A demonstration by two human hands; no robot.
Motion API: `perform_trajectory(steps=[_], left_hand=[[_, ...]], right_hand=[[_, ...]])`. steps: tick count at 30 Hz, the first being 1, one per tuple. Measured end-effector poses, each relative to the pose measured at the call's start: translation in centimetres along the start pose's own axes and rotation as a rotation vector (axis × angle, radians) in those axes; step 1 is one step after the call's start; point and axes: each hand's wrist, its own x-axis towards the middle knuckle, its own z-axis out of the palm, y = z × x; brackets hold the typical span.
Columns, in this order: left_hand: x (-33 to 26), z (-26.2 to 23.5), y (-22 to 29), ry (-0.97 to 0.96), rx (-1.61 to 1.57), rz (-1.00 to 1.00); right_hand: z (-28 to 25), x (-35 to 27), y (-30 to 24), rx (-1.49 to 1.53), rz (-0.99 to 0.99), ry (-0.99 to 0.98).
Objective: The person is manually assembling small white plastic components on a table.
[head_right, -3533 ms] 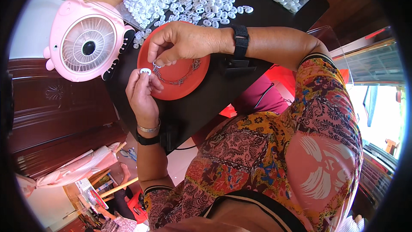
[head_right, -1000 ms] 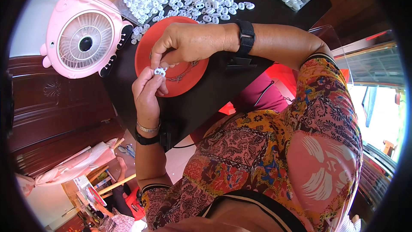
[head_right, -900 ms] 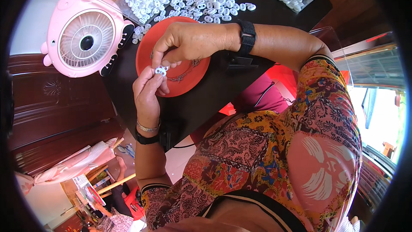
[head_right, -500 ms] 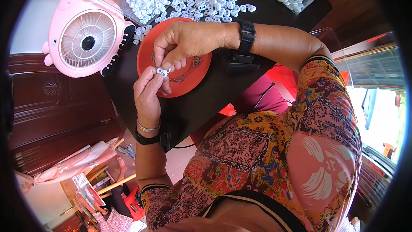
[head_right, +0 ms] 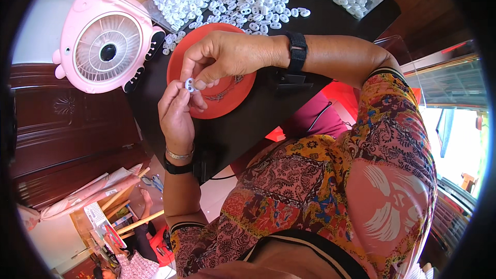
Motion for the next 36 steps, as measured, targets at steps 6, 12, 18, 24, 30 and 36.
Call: perform_trajectory(steps=[6,12,18,24,30,36], left_hand=[[-0.1,0.1,0.0,0.01,-0.028,0.019],[-0.2,0.0,-0.2,0.008,0.097,0.046],[-0.4,0.4,-0.1,0.085,0.124,0.018],[-0.4,1.0,0.0,0.074,0.206,0.049],[-0.6,1.6,0.0,0.107,0.168,0.006],[-0.5,1.7,-0.6,0.207,0.041,0.002]], right_hand=[[0.2,-0.1,-0.2,0.006,-0.088,-0.021],[0.5,-0.1,-0.2,-0.02,-0.1,-0.022],[1.0,-0.2,-0.6,-0.004,-0.048,0.003],[1.0,-0.2,-0.2,-0.049,-0.039,0.0],[0.9,-0.1,-0.1,-0.09,-0.055,0.008],[1.1,-0.1,-0.2,-0.062,-0.058,0.055]])
